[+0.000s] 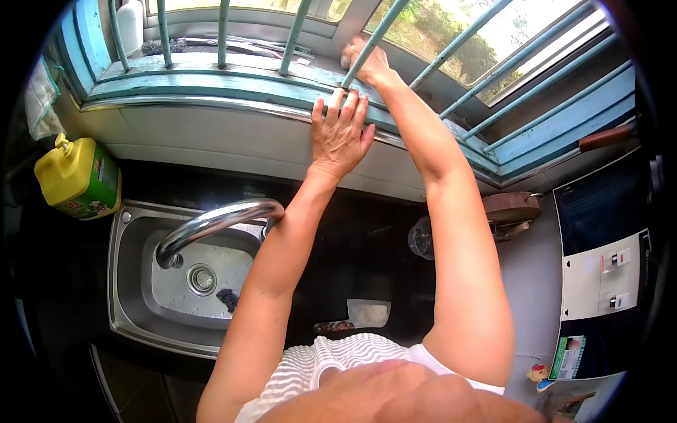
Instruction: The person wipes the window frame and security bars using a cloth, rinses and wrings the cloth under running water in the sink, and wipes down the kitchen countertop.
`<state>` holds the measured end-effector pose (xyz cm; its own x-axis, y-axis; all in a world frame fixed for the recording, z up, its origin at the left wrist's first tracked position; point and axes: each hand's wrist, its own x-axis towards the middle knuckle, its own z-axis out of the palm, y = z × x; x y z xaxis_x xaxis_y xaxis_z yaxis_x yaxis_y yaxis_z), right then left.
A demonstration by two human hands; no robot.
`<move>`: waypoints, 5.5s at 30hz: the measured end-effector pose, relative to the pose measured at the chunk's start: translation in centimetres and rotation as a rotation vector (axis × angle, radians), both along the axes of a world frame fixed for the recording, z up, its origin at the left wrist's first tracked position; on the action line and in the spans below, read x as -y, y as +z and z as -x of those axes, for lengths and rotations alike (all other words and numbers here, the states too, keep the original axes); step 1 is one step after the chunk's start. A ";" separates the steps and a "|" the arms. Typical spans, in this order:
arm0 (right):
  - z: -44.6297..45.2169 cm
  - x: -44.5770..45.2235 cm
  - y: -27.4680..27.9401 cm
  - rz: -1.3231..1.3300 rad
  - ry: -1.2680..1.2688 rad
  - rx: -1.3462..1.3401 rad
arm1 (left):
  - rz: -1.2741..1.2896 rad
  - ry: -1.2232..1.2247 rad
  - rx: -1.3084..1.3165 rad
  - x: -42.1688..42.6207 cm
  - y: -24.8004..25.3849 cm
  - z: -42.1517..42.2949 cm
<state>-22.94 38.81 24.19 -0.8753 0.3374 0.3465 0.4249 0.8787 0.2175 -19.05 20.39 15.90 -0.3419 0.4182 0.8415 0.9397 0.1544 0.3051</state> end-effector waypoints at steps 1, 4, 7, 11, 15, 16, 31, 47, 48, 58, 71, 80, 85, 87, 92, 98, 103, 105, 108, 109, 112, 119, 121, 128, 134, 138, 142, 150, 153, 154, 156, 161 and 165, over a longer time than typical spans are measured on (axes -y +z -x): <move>-0.3 1.3 0.4 0.212 -0.111 0.115 | -0.004 0.007 0.000 -0.1 0.0 0.3; 0.9 2.2 0.7 0.340 0.235 -0.141 | -0.004 0.025 0.008 -0.1 -0.1 0.2; 4.0 1.9 -0.9 0.237 0.447 -0.148 | 0.009 0.020 0.014 -0.2 0.1 0.3; 3.3 2.5 0.2 0.131 0.307 0.023 | 0.014 0.003 0.008 0.1 0.0 0.2; 3.4 2.0 -0.4 0.036 0.097 0.110 | 0.023 -0.004 0.001 0.4 0.0 0.5; 3.0 1.7 -0.5 0.060 0.038 0.108 | 0.022 -0.006 0.002 0.4 0.0 0.5; 1.4 1.8 1.3 -0.026 -0.292 0.220 | -0.022 -0.014 0.056 0.1 -0.1 0.3; -1.9 6.5 4.6 0.168 -0.212 0.159 | 0.038 0.007 -0.019 0.0 0.3 0.0; -2.8 6.8 4.4 0.184 -0.130 0.006 | 0.048 0.025 -0.024 0.0 0.4 0.0; -16.9 9.0 2.2 0.640 0.236 -1.026 | 0.160 0.061 -0.102 0.4 0.9 -0.3; -32.9 -3.6 0.7 0.345 -0.158 -1.148 | 0.173 -0.128 0.101 -0.8 13.8 3.2; -29.4 -3.9 -3.1 -0.070 -0.405 -0.630 | 0.729 -0.099 -0.244 -1.5 16.6 9.1; -29.4 -3.7 -3.3 -0.117 -0.432 -0.609 | 0.630 -0.105 -0.543 -8.5 14.7 14.8; -29.4 -3.7 -3.2 -0.095 -0.442 -0.607 | 0.702 0.007 -0.968 -10.8 15.4 13.1; -29.5 -3.7 -3.3 -0.097 -0.381 -0.662 | 0.720 0.055 -1.069 -12.6 15.8 12.4; -29.7 -3.7 -3.4 -0.092 -0.344 -0.680 | 0.459 0.029 -1.177 -11.4 15.6 14.5; -29.7 -4.0 -3.6 -0.111 -0.373 -0.669 | 0.747 0.322 -0.805 -9.3 14.8 18.6; -29.7 -4.1 -3.6 -0.152 -0.383 -0.672 | 1.063 0.704 -0.741 -7.7 15.5 18.3; -29.7 -4.0 -3.6 -0.081 -0.397 -0.677 | 1.565 1.024 -0.316 -8.4 18.4 15.3; -29.7 -3.7 -3.4 -0.073 -0.405 -0.683 | 1.568 0.990 -0.289 -8.1 18.6 14.0; -29.9 -4.2 -3.8 -0.132 -0.361 -0.717 | 1.402 0.716 -0.341 -7.2 17.1 14.9; -29.7 -5.2 -0.3 0.323 -0.338 -0.720 | 0.679 -0.435 0.502 -3.5 14.2 10.6; -29.3 -6.6 0.8 0.494 -0.191 -0.817 | 0.570 -0.515 0.877 -2.4 13.9 9.2; -27.4 -12.9 2.3 0.301 -0.360 -0.875 | 0.321 -0.451 0.416 -2.0 5.7 9.6; -25.5 -12.3 3.9 0.636 -0.332 -0.385 | 0.321 -0.407 0.383 -1.9 6.3 9.1; -25.4 -14.8 0.8 0.563 -0.202 -0.234 | 0.296 -0.449 0.415 -2.2 6.1 9.1; -21.1 -12.3 -0.8 0.931 0.049 -0.371 | 0.291 -0.423 0.349 -2.1 5.9 9.2; -22.4 -13.0 -0.3 0.319 0.015 -0.114 | 0.390 -0.439 0.460 -1.4 6.2 9.4; -24.1 -11.5 1.3 0.558 -0.119 -0.370 | 0.265 -0.459 0.363 -1.5 5.7 9.0; -24.5 -11.4 1.3 0.532 -0.151 -0.384 | 0.281 -0.469 0.388 -1.5 5.7 9.1; -24.9 -11.5 1.6 0.391 -0.264 -0.298 | 0.238 -0.489 0.357 -1.4 5.3 9.2; -27.0 -8.7 4.7 0.263 -0.542 -0.154 | 0.263 -0.437 0.339 -1.9 5.3 9.8; -27.1 -9.4 6.9 0.456 -0.500 -0.228 | 0.233 -0.450 0.354 -2.2 5.2 9.5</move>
